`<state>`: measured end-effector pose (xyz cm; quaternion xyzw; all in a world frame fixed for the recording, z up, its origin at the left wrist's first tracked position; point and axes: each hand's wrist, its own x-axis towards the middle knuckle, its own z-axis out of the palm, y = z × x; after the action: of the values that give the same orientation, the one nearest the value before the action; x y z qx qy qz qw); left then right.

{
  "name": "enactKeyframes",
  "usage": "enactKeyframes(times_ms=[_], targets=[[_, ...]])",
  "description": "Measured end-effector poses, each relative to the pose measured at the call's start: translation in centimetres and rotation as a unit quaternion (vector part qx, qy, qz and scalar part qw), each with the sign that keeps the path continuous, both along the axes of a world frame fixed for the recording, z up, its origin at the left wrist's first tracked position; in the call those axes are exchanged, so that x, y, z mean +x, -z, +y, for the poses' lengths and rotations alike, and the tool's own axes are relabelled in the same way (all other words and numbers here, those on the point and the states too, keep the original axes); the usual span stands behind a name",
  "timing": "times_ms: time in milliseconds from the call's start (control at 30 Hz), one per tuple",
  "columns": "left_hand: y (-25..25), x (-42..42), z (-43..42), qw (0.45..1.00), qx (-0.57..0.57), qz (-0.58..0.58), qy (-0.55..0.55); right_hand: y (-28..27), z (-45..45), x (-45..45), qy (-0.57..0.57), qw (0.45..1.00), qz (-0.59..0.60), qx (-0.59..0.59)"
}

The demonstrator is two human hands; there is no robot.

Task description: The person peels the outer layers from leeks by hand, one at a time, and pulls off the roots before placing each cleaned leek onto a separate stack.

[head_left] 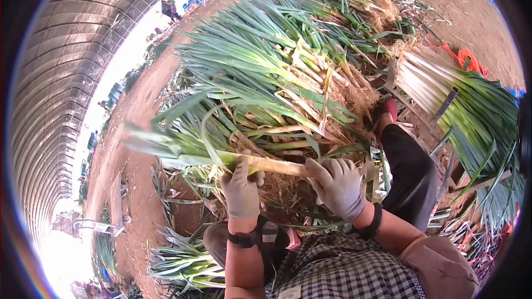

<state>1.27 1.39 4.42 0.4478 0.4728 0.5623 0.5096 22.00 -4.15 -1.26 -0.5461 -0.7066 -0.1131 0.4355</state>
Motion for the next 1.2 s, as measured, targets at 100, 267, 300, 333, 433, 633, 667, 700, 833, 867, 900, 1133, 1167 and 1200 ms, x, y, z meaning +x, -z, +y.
enactKeyframes(times_ms=[100, 267, 300, 333, 433, 633, 667, 700, 833, 867, 900, 1133, 1167, 1200], targets=[[-0.9, 1.6, -0.8, 0.999, 0.042, 0.013, -0.018, -1.6, 0.2, 1.8, -0.159, 0.932, 0.207, -0.252], [0.7, 3.4, -4.5, 0.956, -0.061, 0.259, 0.126, -0.1, 0.3, 2.0, -0.194, 0.881, 0.368, -0.228], [6.3, 2.7, -5.2, 0.925, 0.046, 0.312, 0.213, -0.7, 0.4, 2.0, -0.176, 0.892, 0.347, -0.228], [4.7, 4.8, -7.7, 0.872, 0.005, 0.431, 0.230, -0.8, 0.3, 2.0, -0.177, 0.892, 0.348, -0.226], [5.9, 3.8, -8.1, 0.872, 0.094, 0.326, 0.352, 0.0, -0.3, 1.8, -0.213, 0.845, 0.440, -0.217], [-2.4, -2.0, -2.9, 0.971, -0.038, 0.213, 0.099, -1.3, -0.2, 2.2, -0.132, 0.934, 0.314, -0.108], [-4.0, -0.9, -2.3, 0.990, 0.000, 0.122, 0.071, -1.2, -0.2, 1.6, -0.120, 0.938, 0.313, -0.086], [-4.8, 0.0, -1.6, 0.998, 0.040, 0.030, 0.043, -0.6, -0.2, 1.0, -0.108, 0.944, 0.306, -0.062], [-4.0, 3.3, 0.0, 0.996, 0.056, 0.030, -0.062, 1.1, -0.5, -0.6, -0.071, 0.954, 0.292, -0.010], [-3.5, 3.9, -0.1, 0.996, 0.056, 0.029, -0.058, 1.2, -0.4, -0.3, -0.067, 0.954, 0.292, -0.009], [-2.9, 4.2, -0.3, 0.996, 0.073, -0.009, -0.059, 1.3, -0.4, -0.1, -0.073, 0.953, 0.295, -0.012], [-3.0, 3.2, -0.8, 0.987, 0.036, -0.156, 0.000, 1.3, -0.4, -0.4, -0.082, 0.951, 0.298, -0.014], [-2.7, 3.0, -0.7, 0.982, 0.041, -0.180, 0.023, 1.3, -0.5, -0.4, -0.083, 0.951, 0.298, -0.014], [-2.4, 2.9, -1.0, 0.982, 0.041, -0.180, 0.024, 1.2, -0.5, -0.3, -0.081, 0.953, 0.291, -0.012]])
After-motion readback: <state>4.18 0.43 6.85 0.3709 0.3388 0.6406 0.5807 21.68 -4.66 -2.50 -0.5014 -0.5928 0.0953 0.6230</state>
